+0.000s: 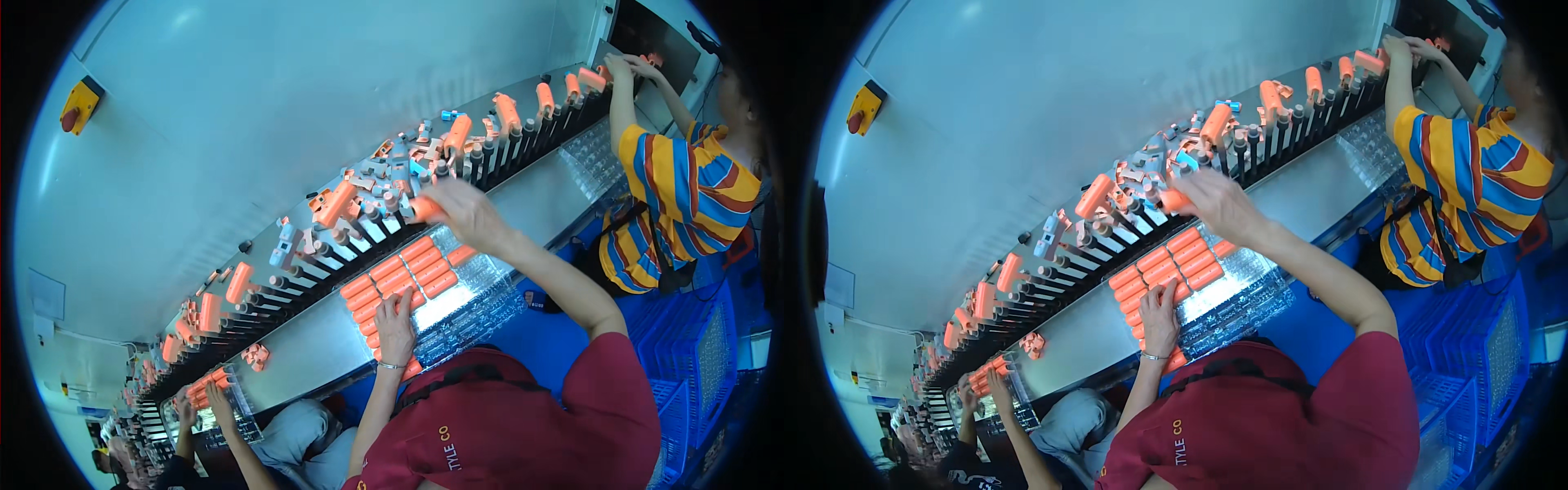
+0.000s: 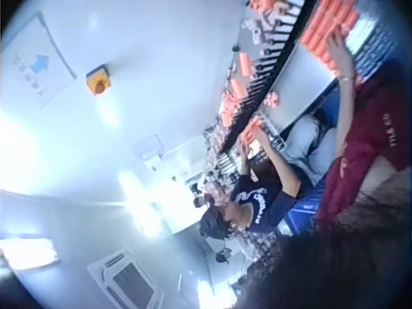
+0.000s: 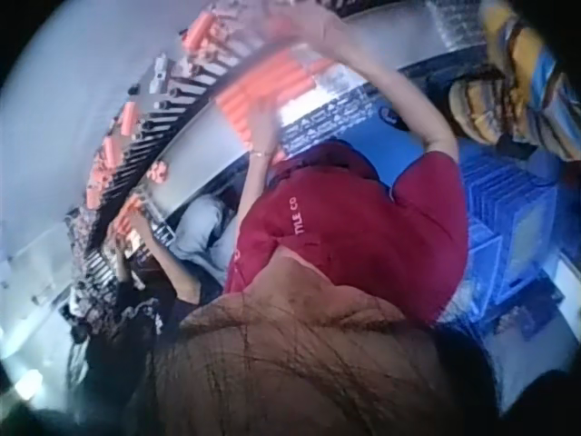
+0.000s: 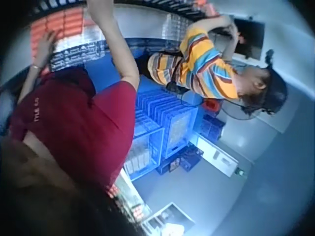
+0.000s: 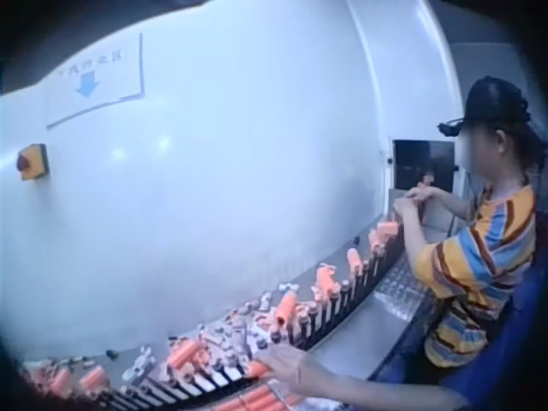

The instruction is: The person removes parts from pegs along a conveyor line and places them into a plastic tray by hand, then transfers the filled tray onto a conveyor belt. Next, the person grabs a new plastic tray from a crate and loads parts into it.

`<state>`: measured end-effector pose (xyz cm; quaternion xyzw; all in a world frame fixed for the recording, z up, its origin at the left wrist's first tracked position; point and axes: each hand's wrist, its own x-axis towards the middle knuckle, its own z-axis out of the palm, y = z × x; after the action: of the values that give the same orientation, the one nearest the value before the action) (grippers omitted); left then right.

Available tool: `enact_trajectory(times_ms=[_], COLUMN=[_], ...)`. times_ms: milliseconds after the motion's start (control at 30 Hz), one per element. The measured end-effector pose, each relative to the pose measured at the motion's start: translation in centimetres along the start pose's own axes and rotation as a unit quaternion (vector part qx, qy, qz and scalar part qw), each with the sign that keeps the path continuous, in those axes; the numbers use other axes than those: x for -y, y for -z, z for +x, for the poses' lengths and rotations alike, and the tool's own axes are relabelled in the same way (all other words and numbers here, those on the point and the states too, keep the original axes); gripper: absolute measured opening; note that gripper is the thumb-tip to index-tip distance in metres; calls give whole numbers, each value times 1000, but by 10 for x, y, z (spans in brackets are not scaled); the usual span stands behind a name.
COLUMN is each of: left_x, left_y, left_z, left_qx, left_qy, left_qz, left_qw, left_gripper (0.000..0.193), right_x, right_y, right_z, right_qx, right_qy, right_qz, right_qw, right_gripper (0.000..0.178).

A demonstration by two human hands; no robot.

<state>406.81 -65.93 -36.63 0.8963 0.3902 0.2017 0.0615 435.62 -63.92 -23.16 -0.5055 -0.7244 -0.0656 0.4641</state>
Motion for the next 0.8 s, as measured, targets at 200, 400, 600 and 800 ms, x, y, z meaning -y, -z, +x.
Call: enact_trajectory(times_ms=[200, 400, 600, 800], left_x=[-1, 0, -4, -13], left_y=[-5, 0, -2, -9], left_z=[2, 3, 5, 12], left_qx=[22, 28, 25, 34], left_qy=[-6, 9, -3, 14], left_qz=[-4, 9, 8, 12], left_qw=[1000, 1000, 1000, 999], left_gripper=[62, 62, 62, 62], right_x=[-74, -42, -66, -68], right_y=[-62, -43, 6, -5], right_z=[-131, -93, 16, 88], right_qx=[109, -1, -167, 222], right_qy=[14, -86, -356, -193], right_qz=[-54, -56, 152, -94], right_qw=[993, 995, 907, 951], right_gripper=[39, 31, 35, 38])
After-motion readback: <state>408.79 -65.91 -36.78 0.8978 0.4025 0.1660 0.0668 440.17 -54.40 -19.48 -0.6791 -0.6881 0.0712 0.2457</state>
